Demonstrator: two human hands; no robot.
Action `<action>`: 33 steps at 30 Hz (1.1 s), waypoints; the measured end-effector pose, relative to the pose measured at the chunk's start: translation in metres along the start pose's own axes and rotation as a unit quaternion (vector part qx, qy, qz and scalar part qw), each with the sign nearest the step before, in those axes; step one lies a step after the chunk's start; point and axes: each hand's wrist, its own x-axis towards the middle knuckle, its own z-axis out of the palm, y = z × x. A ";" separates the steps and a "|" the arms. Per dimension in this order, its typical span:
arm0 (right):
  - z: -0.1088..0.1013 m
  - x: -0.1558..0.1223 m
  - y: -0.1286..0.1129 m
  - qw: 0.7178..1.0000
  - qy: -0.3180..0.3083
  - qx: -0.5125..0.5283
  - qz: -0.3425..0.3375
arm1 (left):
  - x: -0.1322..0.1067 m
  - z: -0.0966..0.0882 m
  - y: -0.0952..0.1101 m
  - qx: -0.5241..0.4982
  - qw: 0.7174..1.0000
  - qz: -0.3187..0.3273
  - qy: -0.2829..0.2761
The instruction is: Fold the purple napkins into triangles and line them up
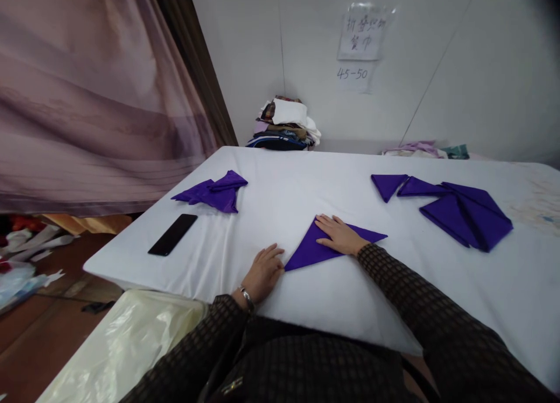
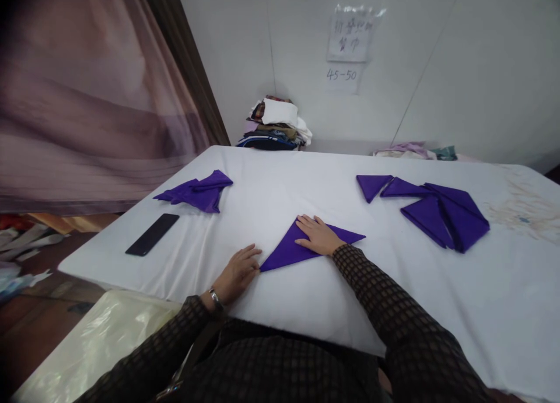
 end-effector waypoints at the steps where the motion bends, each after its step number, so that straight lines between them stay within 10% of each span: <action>1: 0.000 0.000 0.000 1.000 0.001 0.000 0.000 | 0.006 -0.002 0.004 -0.007 1.000 0.003 0.007; 11: 0.002 0.000 0.000 1.000 0.011 -0.001 0.000 | 0.099 0.043 0.049 0.072 0.992 0.040 -0.093; 21: -0.001 0.002 0.006 1.000 0.012 -0.014 -0.004 | 0.099 0.059 0.038 0.131 0.984 0.002 -0.120; 29: -0.020 -0.033 0.064 0.973 0.050 -0.065 0.217 | 0.099 0.058 0.041 0.137 0.983 -0.003 -0.121; 33: -0.024 -0.042 0.043 0.965 0.103 -0.086 0.225 | 0.099 0.059 0.040 0.130 0.985 0.000 -0.115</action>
